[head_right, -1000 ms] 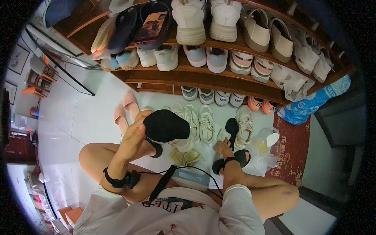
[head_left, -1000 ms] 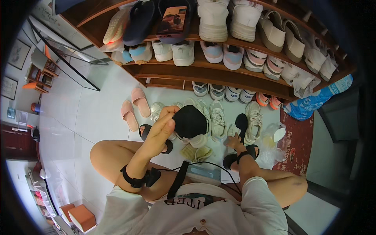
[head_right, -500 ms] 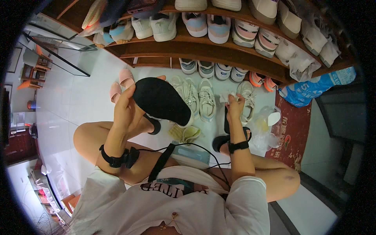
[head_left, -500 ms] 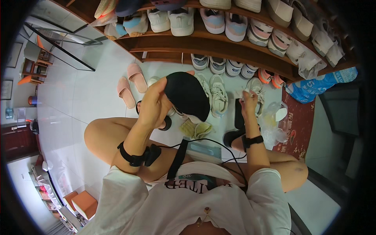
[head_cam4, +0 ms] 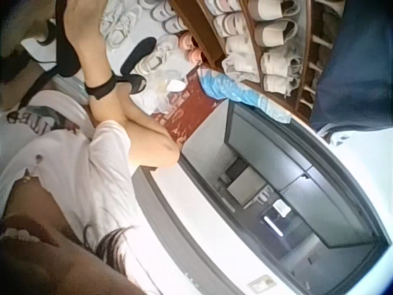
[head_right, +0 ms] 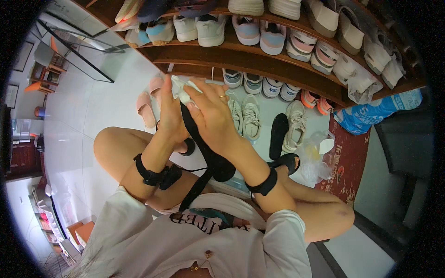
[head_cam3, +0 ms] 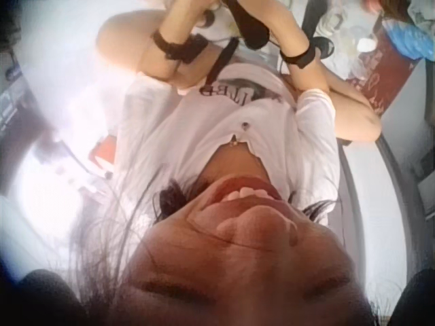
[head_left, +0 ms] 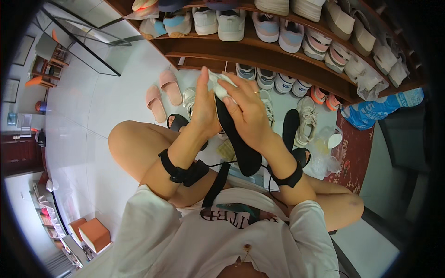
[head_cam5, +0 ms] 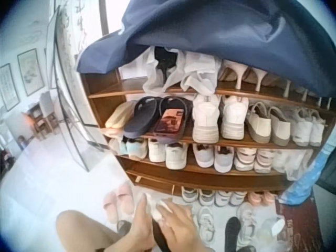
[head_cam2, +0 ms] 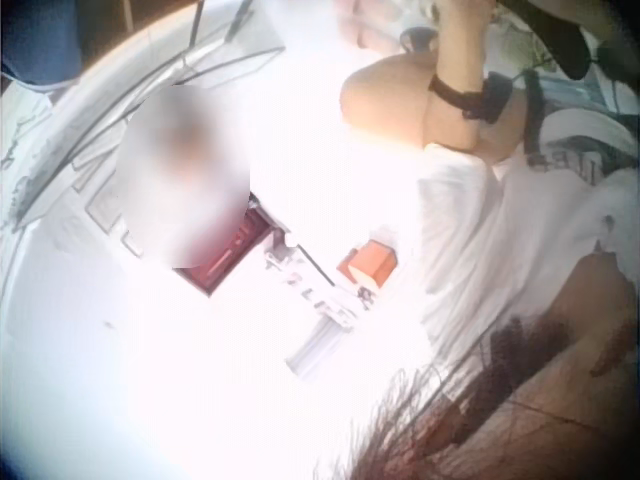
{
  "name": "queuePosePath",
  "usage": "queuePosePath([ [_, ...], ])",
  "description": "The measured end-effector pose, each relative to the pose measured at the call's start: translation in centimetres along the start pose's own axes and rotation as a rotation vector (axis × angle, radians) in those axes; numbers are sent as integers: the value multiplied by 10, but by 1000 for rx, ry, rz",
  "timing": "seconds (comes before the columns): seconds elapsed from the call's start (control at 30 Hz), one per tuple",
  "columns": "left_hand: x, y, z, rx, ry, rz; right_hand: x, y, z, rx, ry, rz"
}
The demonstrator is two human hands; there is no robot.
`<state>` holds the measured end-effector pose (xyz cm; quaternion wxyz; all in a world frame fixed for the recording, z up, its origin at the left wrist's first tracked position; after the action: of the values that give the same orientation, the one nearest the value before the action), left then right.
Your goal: The person prepares a shoe insole by removing a white backing from a foam pad and adhering it to the black insole using their hands.
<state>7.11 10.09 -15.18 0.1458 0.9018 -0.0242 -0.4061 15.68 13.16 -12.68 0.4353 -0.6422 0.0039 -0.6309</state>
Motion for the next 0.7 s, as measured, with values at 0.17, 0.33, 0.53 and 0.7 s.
queuePosePath([
  [0.17, 13, -5, 0, 15, -20, -3, -4, 3, 8, 4, -17, 6],
  [0.33, 16, -8, 6, -116, 20, 128, 2, 18, 2, 1, -6, -40],
  [0.53, -6, -14, 26, -132, -20, 39, 12, 55, -6, 412, -262, -297],
  [0.7, -1, -11, 3, 78, 221, 139, 13, -8, 28, -147, -80, -28],
])
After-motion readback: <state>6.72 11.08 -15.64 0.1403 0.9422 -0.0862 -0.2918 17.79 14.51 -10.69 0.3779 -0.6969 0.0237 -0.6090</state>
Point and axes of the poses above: each hand's wrist, its own y-axis away from the middle knuckle, its own z-axis out of the back of the hand, x = y × z, the point moved 4 cm from there along -y, towards the middle knuckle, and after that the axes turned 15 degrees about -y, right-handed, at the moved point
